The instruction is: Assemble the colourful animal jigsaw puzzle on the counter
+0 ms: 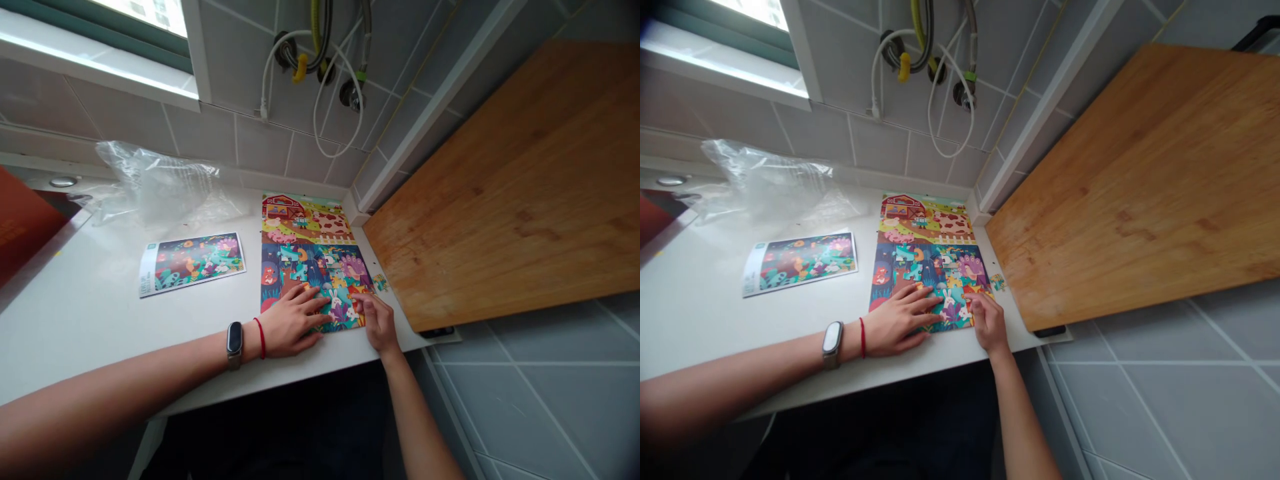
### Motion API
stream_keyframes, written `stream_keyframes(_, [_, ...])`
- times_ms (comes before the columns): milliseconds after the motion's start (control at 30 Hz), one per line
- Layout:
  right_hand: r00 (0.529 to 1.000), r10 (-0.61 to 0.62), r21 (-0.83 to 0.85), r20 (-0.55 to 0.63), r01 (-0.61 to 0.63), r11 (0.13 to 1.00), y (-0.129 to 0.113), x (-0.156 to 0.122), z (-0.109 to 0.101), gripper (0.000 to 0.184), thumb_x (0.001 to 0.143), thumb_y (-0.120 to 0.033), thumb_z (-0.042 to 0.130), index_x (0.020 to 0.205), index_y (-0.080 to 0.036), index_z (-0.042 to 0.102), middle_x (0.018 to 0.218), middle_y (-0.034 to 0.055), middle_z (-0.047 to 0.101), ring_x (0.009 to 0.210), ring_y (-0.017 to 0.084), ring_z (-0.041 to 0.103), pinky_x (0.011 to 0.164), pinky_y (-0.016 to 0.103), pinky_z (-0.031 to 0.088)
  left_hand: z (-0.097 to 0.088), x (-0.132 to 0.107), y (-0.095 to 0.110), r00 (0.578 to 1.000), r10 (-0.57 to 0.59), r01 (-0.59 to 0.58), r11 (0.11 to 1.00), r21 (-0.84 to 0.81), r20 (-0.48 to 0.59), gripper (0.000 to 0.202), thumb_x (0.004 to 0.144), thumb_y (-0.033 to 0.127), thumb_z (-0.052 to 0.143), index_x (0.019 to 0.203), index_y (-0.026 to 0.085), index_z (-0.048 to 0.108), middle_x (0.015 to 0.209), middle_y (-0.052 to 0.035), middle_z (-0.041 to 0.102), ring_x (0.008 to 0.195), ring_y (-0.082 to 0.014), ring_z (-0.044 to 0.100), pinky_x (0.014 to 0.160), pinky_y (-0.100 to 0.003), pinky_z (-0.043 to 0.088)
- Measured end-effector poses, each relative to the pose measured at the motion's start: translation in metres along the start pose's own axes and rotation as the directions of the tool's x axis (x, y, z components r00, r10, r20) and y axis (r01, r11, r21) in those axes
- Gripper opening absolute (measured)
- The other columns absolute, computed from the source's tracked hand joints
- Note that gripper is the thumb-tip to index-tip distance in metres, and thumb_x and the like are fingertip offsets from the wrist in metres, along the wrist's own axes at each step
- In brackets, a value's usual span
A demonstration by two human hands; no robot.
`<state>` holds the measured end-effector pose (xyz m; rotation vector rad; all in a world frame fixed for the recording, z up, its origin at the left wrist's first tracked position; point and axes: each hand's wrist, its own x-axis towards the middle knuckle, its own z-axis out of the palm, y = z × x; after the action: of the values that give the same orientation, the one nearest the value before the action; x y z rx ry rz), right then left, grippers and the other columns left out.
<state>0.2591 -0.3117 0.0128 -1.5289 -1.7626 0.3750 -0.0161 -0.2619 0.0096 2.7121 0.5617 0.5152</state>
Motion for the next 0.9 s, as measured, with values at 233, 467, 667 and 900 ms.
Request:
stream_keyframes(233, [1.000,0.018,-0.034,-0.014,-0.019,0.999,-0.003,0.001,0.000,0.051,0.108,-0.054,0.039,0.104,-0.023,0.079,0.084,0.0067,0.076,0.081,0.023,0.074,0.076,0.035,0.058,-0.015,0.007,-0.008,0.996,-0.015,-0.004,0.978,-0.210,-0.089,0.029,0.107,0.033,0.046,0.121,0.021,0.069,0.126,-0.0091,0.072,0.119,-0.0238,0.065,0.108,-0.043,0.049])
stream_keyframes(467, [1.000,-0.010,-0.032,-0.009,0.009,0.999,-0.005,0.003,0.001,0.038,0.108,-0.043,0.046,0.102,-0.023,0.078,0.097,0.0080,0.080,0.092,0.024,0.075,0.083,0.036,0.059,-0.018,0.009,-0.007,0.997,0.035,-0.044,0.990,-0.138,-0.064,0.024,0.107,0.025,0.047,0.109,0.022,0.071,0.122,-0.0085,0.071,0.115,-0.0231,0.063,0.107,-0.043,0.049])
stream_keyframes(667, [1.000,0.007,-0.036,-0.011,-0.007,0.999,0.001,0.002,0.003,0.031,0.106,-0.039,0.052,0.102,-0.024,0.078,0.097,0.0074,0.079,0.091,0.024,0.074,0.084,0.036,0.058,-0.017,0.010,-0.002,1.000,0.007,-0.010,0.996,-0.090,-0.029,0.026,0.106,0.027,0.048,0.123,0.023,0.068,0.126,-0.0106,0.068,0.117,-0.0256,0.062,0.108,-0.046,0.050])
stream_keyframes(900, [1.000,0.014,-0.026,-0.028,-0.014,1.000,0.000,0.003,0.005,0.025,0.105,-0.035,0.055,0.100,-0.024,0.077,0.097,0.0062,0.079,0.090,0.023,0.075,0.083,0.034,0.058,-0.028,0.008,-0.041,0.975,-0.152,0.168,0.981,0.092,-0.161,0.026,0.106,0.028,0.050,0.122,0.022,0.070,0.136,-0.0122,0.066,0.124,-0.0307,0.060,0.102,-0.050,0.055])
